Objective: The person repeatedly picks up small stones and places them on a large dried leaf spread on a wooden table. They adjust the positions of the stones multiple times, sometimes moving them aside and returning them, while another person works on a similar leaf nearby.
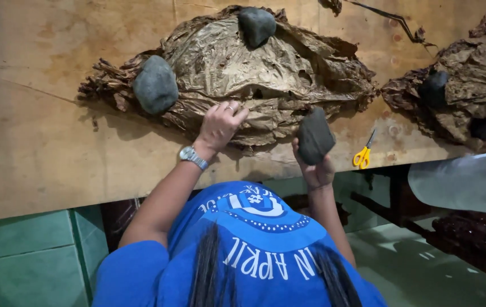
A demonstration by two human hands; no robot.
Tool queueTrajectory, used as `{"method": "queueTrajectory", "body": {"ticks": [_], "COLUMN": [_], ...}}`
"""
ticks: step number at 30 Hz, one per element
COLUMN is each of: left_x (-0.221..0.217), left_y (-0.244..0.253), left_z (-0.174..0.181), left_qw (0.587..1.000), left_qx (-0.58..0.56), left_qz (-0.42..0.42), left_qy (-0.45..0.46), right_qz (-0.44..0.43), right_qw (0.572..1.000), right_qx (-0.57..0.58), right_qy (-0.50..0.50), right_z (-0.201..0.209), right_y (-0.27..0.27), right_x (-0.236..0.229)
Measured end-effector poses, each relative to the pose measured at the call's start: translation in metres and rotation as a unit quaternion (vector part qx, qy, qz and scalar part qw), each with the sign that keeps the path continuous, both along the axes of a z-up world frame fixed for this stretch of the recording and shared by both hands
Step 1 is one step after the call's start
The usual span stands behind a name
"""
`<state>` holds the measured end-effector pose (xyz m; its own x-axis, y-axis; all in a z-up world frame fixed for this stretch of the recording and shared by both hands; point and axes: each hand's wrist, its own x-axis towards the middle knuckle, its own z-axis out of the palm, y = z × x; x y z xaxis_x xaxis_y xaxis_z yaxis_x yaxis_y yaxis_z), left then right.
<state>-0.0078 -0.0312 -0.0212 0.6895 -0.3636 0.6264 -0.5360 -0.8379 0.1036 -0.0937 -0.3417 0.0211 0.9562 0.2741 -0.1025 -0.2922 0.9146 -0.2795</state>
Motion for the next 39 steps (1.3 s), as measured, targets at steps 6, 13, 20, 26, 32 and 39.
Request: {"method": "queueTrajectory", "body": {"ticks": [6,13,20,26,32,39], "left_x": [-0.023,-0.056,-0.069,-0.075,-0.066,-0.071], "left_y": [-0.013,-0.003,0.004,0.027,0.077,0.099], "left_z": [0.002,0.002,-0.015,-0.003,0.005,-0.009], "left_qw": [0.999,0.999,0.993,0.996,0.991,0.996], "left_qx": [0.006,0.017,0.013,0.020,0.016,-0.053], "left_qz": [-0.032,-0.010,-0.026,0.012,0.130,-0.006], "left_qy": [-0.002,0.050,0.113,0.087,0.038,0.072], "right_qz": [0.017,-0.007,-0.004,0.007,0.021,0.086], "right_qw": [0.979,0.914,0.832,0.648,0.502,0.510], "right_qx": [-0.163,-0.406,-0.555,-0.753,-0.846,-0.849], "right_qy": [-0.117,0.021,0.003,-0.116,-0.179,-0.108], "right_z": [0.021,0.022,0.040,0.004,-0.012,0.012], "right_y": [0.052,0.113,0.124,0.121,0.117,0.114], "right_x": [0.045,0.049,0.035,0.032,0.030,0.043]}}
